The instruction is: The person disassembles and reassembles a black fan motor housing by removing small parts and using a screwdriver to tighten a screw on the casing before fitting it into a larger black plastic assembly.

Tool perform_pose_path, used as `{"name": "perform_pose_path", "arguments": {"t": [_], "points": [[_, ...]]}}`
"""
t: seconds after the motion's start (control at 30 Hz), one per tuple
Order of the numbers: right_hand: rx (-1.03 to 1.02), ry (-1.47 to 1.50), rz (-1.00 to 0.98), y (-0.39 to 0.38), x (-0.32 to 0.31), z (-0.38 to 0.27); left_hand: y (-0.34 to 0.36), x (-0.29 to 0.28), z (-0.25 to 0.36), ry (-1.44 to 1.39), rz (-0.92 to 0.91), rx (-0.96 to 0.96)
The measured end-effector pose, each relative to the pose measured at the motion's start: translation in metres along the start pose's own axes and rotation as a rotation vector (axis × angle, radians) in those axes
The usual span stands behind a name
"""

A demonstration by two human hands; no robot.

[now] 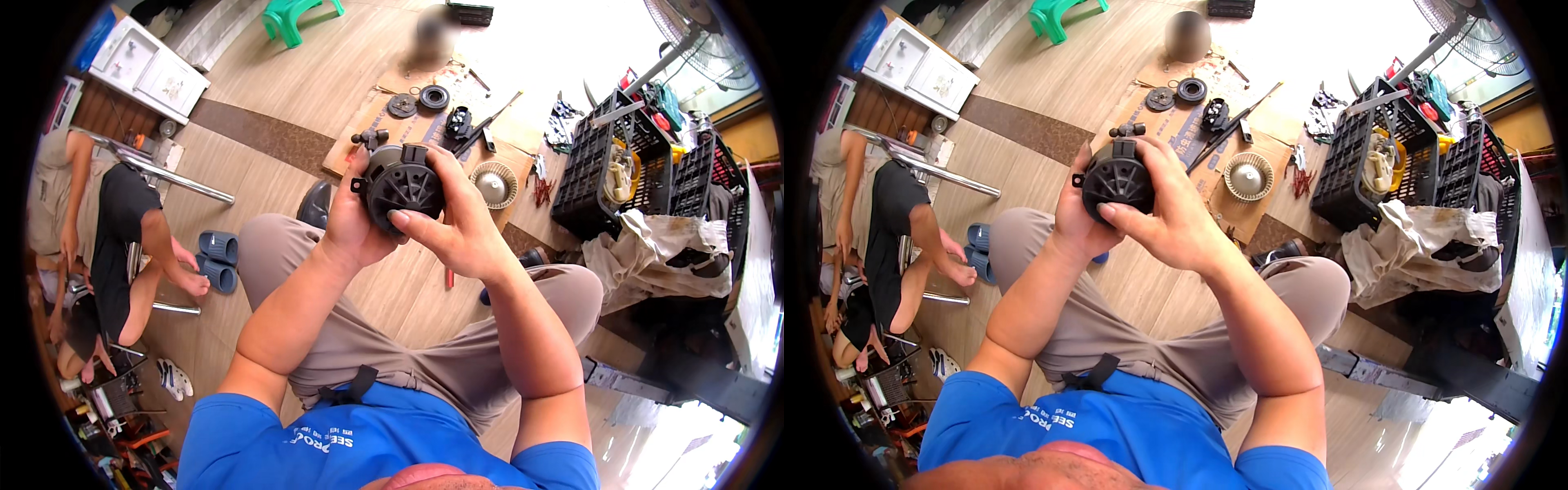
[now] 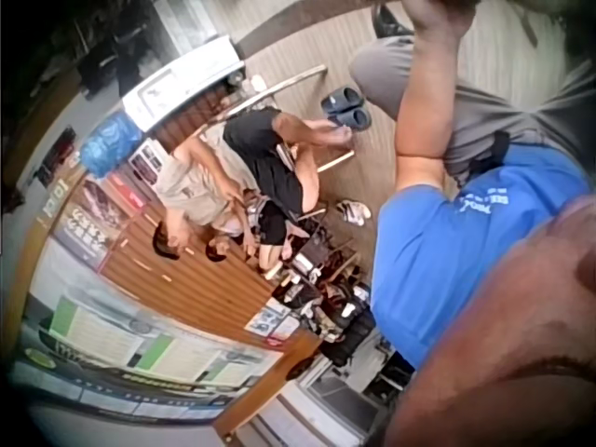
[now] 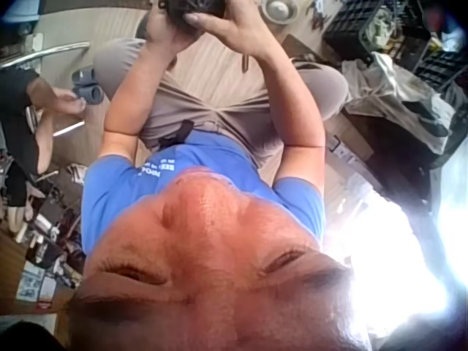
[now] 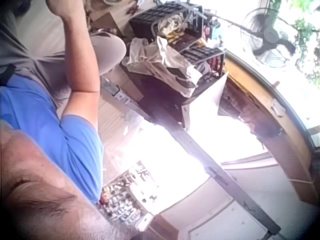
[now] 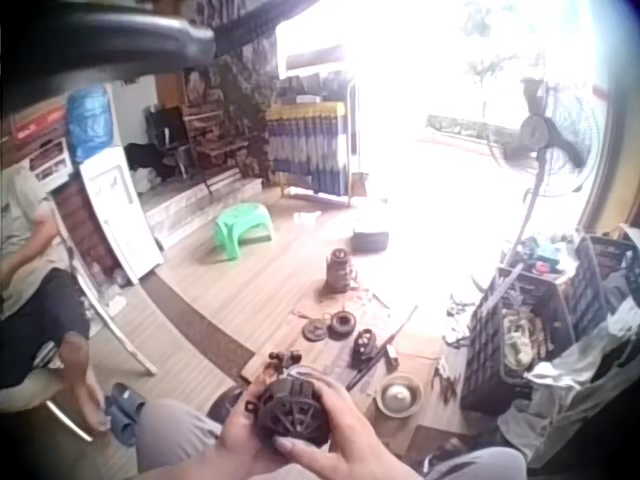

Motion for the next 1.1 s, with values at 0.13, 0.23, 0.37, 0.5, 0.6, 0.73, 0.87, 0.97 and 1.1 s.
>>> {"name": "perform_pose_path", "arguments": {"t": [0.13, 0.23, 0.37, 0.5, 0.6, 0.73, 0.87, 0.97, 1.1], "points": [[0.033, 0.095, -0.053, 0.000, -0.002, -0.001, -0.002, 0.001, 0.002, 0.088, 0.077, 0.047], [0.061, 0.219, -0.060, 0.000, -0.003, -0.002, -0.005, 0.001, 0.005, 0.114, 0.068, 0.036], [0.119, 0.355, -0.046, 0.000, 0.000, -0.003, -0.008, -0.004, 0.005, 0.110, 0.066, 0.011], [0.181, 0.423, -0.018, 0.001, 0.008, -0.002, -0.008, -0.007, 0.007, 0.122, 0.083, 0.001], [0.193, 0.347, 0.027, 0.003, 0.016, 0.002, -0.007, 0.003, 0.011, -0.060, -0.178, -0.187], [0.269, 0.266, 0.085, 0.004, 0.023, 0.006, -0.011, 0.013, 0.000, 0.262, 0.316, 0.086], [0.443, 0.445, 0.140, 0.007, 0.021, 0.013, -0.010, 0.022, 0.001, 0.335, 0.134, 0.040], [0.367, 0.393, 0.079, 0.006, 0.018, 0.014, -0.010, 0.019, 0.003, 0.503, 0.174, 0.053], [0.450, 0.535, 0.031, 0.006, 0.018, 0.017, -0.012, 0.015, 0.006, 0.471, 0.237, 0.045]]}}
Point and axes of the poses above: each hand's wrist, its own y-axis towards the middle knuckle, its own x-axis out of the palm, z = x × y, the point moved 1 cm from there along y, towards the middle knuckle, and after that the axes turned 13 degrees about -y, right-handed, at the moved point
